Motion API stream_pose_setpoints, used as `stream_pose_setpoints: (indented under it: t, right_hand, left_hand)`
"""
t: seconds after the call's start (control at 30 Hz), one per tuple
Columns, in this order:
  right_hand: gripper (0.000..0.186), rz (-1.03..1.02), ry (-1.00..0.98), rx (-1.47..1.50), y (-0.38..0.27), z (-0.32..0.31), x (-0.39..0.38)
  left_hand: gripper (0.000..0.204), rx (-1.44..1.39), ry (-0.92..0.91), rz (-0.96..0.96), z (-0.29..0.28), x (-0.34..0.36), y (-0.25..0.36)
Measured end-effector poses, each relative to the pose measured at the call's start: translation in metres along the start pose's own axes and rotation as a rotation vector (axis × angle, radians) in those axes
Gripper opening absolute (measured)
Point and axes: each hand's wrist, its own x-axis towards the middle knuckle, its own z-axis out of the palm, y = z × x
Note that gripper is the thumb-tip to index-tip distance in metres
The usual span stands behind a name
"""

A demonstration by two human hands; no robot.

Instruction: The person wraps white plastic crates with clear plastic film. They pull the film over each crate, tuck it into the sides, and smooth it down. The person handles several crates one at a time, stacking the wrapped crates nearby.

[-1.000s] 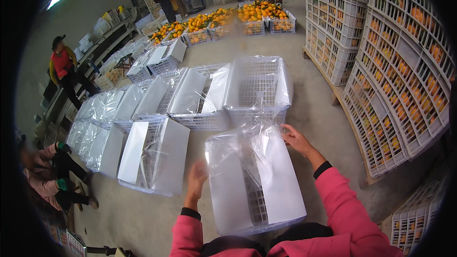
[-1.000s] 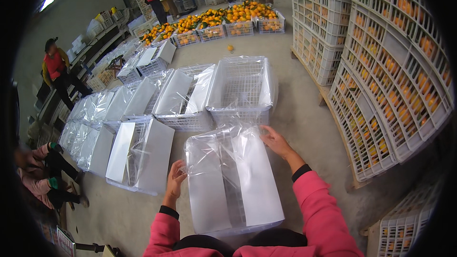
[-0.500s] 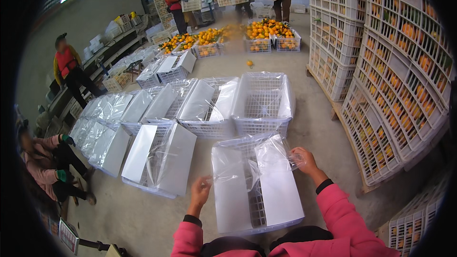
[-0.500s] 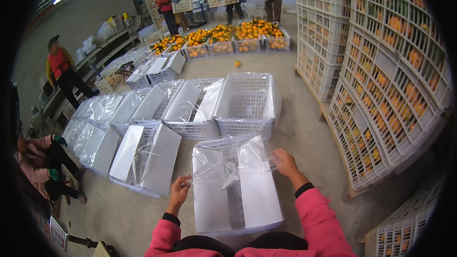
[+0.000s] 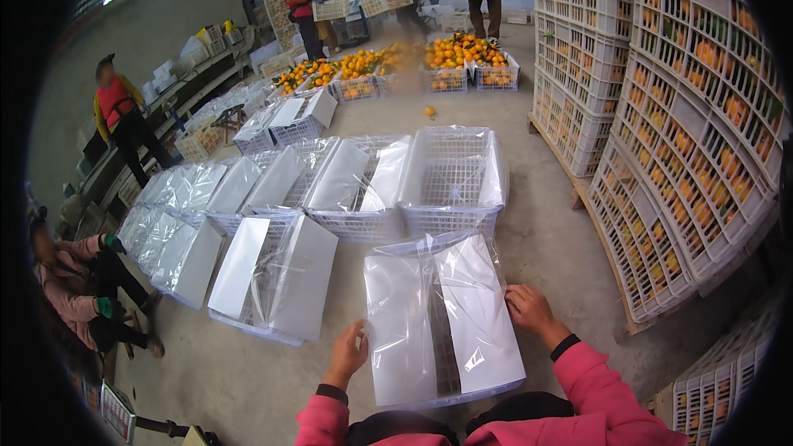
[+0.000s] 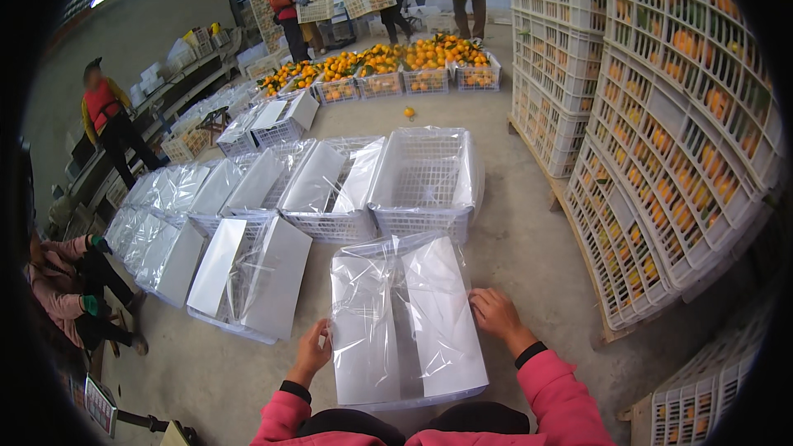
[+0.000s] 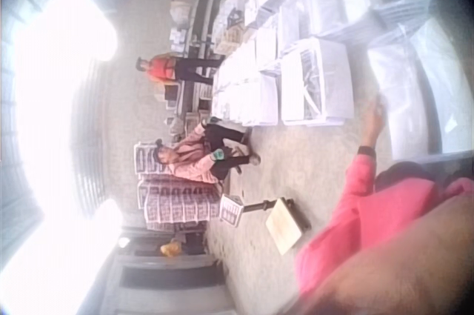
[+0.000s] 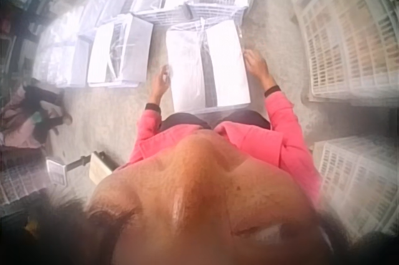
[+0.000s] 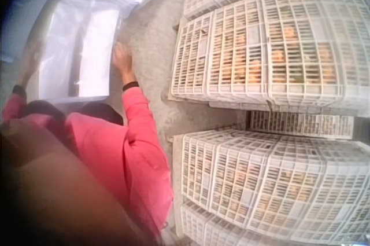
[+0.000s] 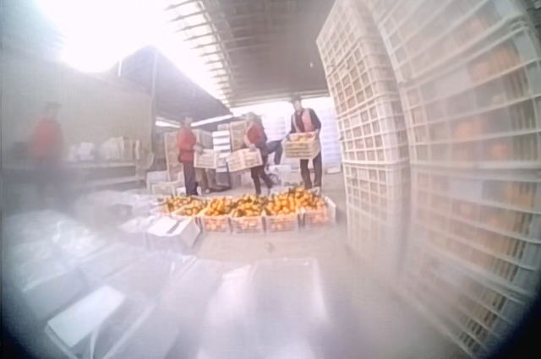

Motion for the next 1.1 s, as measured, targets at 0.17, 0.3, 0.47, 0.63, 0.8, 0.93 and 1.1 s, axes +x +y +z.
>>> stream_pose_setpoints:
  t: [0.17,0.3,0.47,0.63,0.8,0.93,1.1]
  right_hand:
    - [0.011,-0.032,0.032,-0.012,-0.012,-0.003,-0.016]
    - [0.014,0.053,0.030,0.040,-0.021,-0.002,-0.025]
    - [0.016,0.005,0.054,0.054,-0.032,-0.020,-0.025]
    - [0.013,0.092,-0.052,-0.045,-0.038,-0.047,-0.046]
    - [0.013,0.763,-0.245,0.665,-0.042,-0.052,-0.070]
    - [0.018,1.036,-0.273,1.092,-0.045,-0.062,-0.073]
    - [0.021,1.337,-0.112,1.255,-0.057,-0.063,-0.067]
  left_hand:
    - [0.025,0.173,0.060,0.225,-0.006,-0.007,0.009]
    - [0.017,0.160,0.026,0.162,-0.007,-0.009,0.019]
    - [0.017,0.204,-0.070,0.199,-0.019,-0.009,0.029]
    - [0.019,0.241,-0.102,0.315,-0.038,-0.018,0.035]
    - [0.013,-0.099,-0.087,-0.335,-0.042,-0.035,0.038]
    - [0.010,-0.917,-0.110,-0.840,-0.046,-0.042,0.046]
    - [0.008,-1.018,-0.042,-0.998,-0.046,-0.037,0.068]
